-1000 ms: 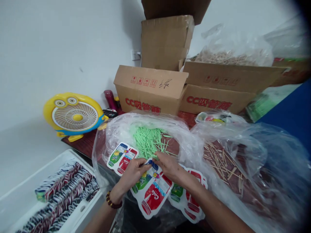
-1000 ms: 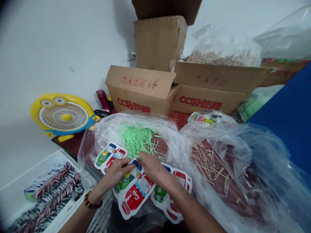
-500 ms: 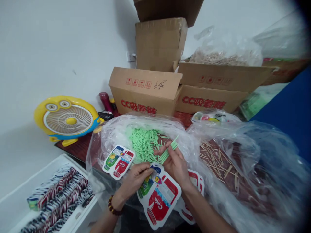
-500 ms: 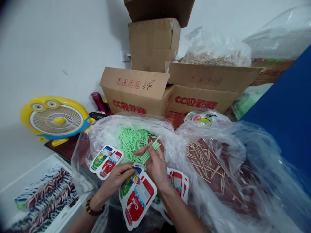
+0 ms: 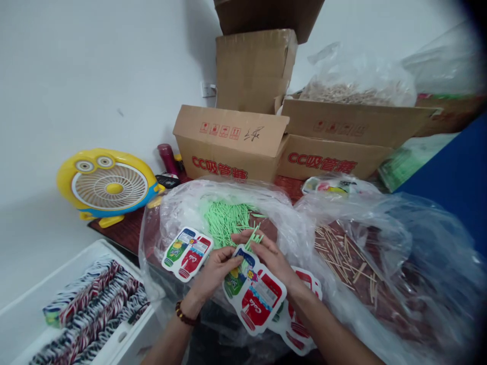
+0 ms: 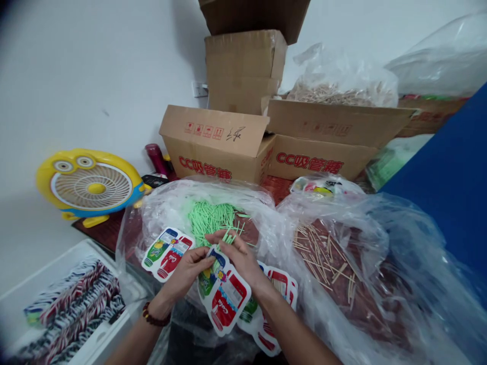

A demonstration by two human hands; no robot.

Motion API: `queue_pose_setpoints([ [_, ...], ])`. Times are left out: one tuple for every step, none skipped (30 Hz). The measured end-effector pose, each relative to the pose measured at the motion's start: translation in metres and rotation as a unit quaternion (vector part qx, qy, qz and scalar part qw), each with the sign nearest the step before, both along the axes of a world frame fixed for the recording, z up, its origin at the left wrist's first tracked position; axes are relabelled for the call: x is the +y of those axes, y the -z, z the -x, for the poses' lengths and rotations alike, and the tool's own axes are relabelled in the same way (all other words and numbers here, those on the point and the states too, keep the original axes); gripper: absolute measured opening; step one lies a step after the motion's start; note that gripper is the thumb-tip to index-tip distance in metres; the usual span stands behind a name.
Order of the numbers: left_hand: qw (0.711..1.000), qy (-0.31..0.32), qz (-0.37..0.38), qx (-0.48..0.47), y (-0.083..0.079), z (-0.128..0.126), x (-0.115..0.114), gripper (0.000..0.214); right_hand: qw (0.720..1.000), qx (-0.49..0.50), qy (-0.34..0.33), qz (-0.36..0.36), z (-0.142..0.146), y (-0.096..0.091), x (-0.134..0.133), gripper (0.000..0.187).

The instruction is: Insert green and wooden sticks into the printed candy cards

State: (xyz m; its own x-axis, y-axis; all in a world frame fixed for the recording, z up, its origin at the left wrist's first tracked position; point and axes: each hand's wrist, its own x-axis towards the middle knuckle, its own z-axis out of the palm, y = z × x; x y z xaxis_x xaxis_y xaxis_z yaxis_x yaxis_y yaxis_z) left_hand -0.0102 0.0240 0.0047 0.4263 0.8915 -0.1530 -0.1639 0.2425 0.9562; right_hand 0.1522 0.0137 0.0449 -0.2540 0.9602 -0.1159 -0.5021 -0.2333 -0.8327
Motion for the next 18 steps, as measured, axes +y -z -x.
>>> queue_pose_setpoints([
  [1.000,-0.006,0.004,-0.005,0.001,0.000,0.001,0.024,1.000,0.001,0.017,-0.011,0.000,-0.001,0.004,0.030],
  [1.000,-0.012,0.008,-0.010,0.001,0.000,0.002,0.024,0.999,-0.006,0.032,-0.023,0.000,-0.001,0.008,0.028],
  [1.000,-0.017,0.013,-0.015,0.002,0.000,0.003,0.024,0.998,-0.023,0.041,-0.036,0.000,-0.002,0.011,0.028],
  [0.999,-0.021,0.017,-0.020,0.003,0.000,0.003,0.024,0.997,-0.050,0.042,-0.050,0.001,-0.003,0.014,0.028],
  [0.999,-0.024,0.018,-0.024,0.004,0.001,0.004,0.024,0.994,-0.084,0.035,-0.062,0.001,-0.004,0.016,0.028],
  [0.999,-0.026,0.016,-0.028,0.005,0.001,0.004,0.023,0.990,-0.116,0.022,-0.071,0.001,-0.005,0.017,0.027],
  [0.999,-0.028,0.013,-0.032,0.006,0.001,0.005,0.023,0.987,-0.141,0.010,-0.078,0.002,-0.006,0.018,0.026],
  [0.999,-0.028,0.009,-0.035,0.006,0.002,0.005,0.023,0.984,-0.156,0.003,-0.084,0.002,-0.007,0.019,0.025],
  [0.999,-0.028,0.005,-0.036,0.007,0.002,0.006,0.023,0.983,-0.163,0.002,-0.089,0.002,-0.008,0.020,0.024],
  [0.999,-0.027,0.001,-0.036,0.007,0.003,0.006,0.023,0.982,-0.165,0.007,-0.095,0.002,-0.008,0.021,0.024],
  [0.999,-0.028,-0.003,-0.035,0.008,0.003,0.006,0.023,0.982,-0.163,0.015,-0.099,0.002,-0.009,0.022,0.023],
  [0.999,-0.031,-0.008,-0.033,0.008,0.004,0.007,0.023,0.981,-0.162,0.023,-0.102,0.002,-0.009,0.023,0.023],
  [0.999,-0.034,-0.014,-0.032,0.008,0.004,0.007,0.023,0.980,-0.164,0.029,-0.106,0.002,-0.009,0.025,0.023],
  [0.998,-0.040,-0.023,-0.033,0.008,0.005,0.008,0.023,0.979,-0.168,0.036,-0.108,0.002,-0.009,0.026,0.021],
  [0.998,-0.047,-0.032,-0.034,0.007,0.006,0.009,0.023,0.978,-0.175,0.042,-0.108,0.003,-0.009,0.028,0.019],
  [0.997,-0.054,-0.040,-0.036,0.007,0.006,0.009,0.023,0.976,-0.181,0.049,-0.108,0.004,-0.008,0.029,0.017],
  [0.996,-0.060,-0.047,-0.037,0.007,0.007,0.010,0.022,0.974,-0.186,0.059,-0.112,0.004,-0.009,0.030,0.016],
  [0.996,-0.064,-0.053,-0.036,0.006,0.008,0.011,0.022,0.972,-0.187,0.074,-0.119,0.005,-0.009,0.030,0.015],
])
